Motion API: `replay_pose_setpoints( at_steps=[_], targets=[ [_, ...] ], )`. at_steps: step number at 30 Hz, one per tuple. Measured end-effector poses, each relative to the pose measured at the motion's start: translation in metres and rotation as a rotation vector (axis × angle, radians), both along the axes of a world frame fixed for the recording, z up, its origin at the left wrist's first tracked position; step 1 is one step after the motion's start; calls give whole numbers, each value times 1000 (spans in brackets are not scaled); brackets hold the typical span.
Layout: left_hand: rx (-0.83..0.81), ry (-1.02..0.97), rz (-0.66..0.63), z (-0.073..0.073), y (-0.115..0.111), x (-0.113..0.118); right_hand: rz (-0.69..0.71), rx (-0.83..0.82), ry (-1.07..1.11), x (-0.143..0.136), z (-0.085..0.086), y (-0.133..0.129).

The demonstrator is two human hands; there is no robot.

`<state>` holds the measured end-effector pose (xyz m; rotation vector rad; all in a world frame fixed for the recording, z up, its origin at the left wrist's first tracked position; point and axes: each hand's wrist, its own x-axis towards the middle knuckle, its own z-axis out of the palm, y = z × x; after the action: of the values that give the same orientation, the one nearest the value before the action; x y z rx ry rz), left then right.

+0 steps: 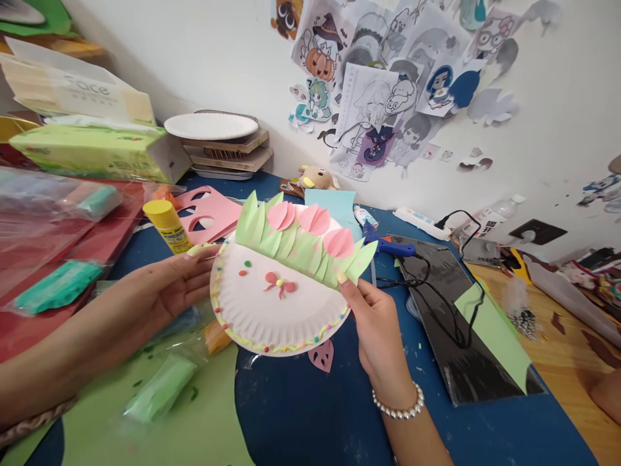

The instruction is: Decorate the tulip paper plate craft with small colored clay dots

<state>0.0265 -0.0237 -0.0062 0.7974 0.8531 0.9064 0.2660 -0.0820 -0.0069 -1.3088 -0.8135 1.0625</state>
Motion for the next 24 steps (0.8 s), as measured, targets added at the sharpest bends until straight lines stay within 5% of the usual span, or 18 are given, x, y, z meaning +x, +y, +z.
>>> replay_pose_setpoints(
  at_steps=[7,24],
  targets=[
    [28,-10,25,3,0,0,-242,73,66,9,-4,7],
    [49,-25,-31,3,-1,0,-252,84,63,6,-8,8]
  ],
)
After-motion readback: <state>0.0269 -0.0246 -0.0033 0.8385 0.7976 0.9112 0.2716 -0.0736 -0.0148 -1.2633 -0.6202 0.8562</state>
